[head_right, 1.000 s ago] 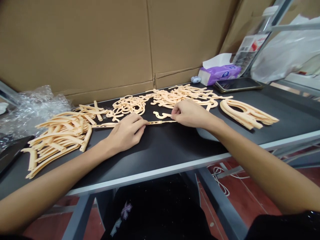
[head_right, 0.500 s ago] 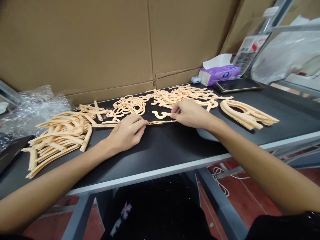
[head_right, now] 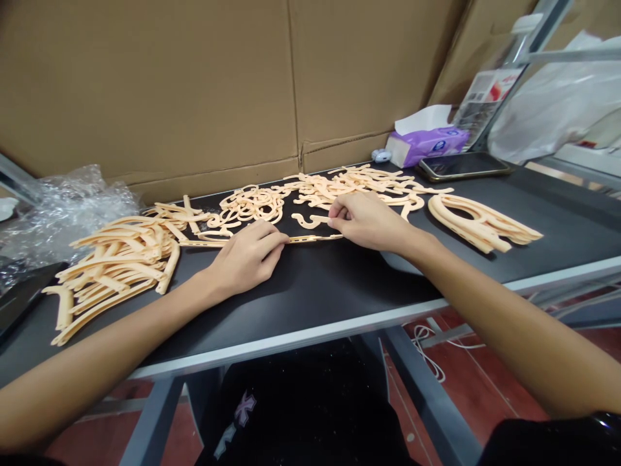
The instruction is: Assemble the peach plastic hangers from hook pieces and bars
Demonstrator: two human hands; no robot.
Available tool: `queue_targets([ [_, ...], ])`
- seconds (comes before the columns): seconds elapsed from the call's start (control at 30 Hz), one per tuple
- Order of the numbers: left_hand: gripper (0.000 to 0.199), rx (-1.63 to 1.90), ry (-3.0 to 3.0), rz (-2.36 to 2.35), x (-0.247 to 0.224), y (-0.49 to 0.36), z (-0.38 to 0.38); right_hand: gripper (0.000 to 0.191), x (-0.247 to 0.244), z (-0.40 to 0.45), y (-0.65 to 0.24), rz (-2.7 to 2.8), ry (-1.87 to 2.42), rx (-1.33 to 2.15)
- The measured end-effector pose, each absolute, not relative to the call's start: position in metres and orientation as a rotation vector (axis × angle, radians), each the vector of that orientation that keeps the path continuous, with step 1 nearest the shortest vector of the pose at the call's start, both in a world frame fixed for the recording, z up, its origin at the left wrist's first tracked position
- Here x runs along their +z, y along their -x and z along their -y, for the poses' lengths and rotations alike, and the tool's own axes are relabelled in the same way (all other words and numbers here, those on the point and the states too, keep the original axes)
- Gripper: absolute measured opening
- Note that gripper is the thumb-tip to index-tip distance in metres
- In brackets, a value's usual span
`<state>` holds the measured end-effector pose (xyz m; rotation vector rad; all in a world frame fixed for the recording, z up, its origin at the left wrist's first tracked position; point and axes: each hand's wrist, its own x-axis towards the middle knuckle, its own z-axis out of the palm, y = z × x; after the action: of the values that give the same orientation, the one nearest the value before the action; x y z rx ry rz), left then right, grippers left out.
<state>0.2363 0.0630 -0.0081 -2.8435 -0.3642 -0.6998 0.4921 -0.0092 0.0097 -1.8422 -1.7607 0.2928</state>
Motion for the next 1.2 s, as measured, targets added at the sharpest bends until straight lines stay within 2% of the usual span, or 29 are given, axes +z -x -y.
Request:
queue_targets([
  [0.4,0.025,-0.731,2.837,0.337,-0.008,-0.236,-0.063,0.011,0.01,0.011,-0.489,1.749,1.748,0.16],
  [0.63,0.025,-0.731,2.813,0.35,-0.007,-0.236,-0.061,0.006,0.007,0.014,-0.484,1.884,1.392,-0.17],
  [0.73,0.025,-0.721,2.814,0.36,-0.007,-0.236,-0.061,0.017,0.006,0.016,-0.476,1.857,1.216,-0.36],
  [0.83,0.026,-0.724,2.831,0.358,-0.007,-0.236,-0.061,0.017,0.008,0.02,-0.467,1.863,1.133,-0.474],
  [1.03,0.026,-0.752,2.881,0.325,-0.008,-0.236,-0.063,0.01,0.007,0.024,-0.457,1.938,1.12,-0.278],
  [1.2,0.024,-0.704,2.869,0.374,-0.007,-0.236,-0.063,0.008,0.003,0.023,-0.455,2.085,0.965,-0.267],
])
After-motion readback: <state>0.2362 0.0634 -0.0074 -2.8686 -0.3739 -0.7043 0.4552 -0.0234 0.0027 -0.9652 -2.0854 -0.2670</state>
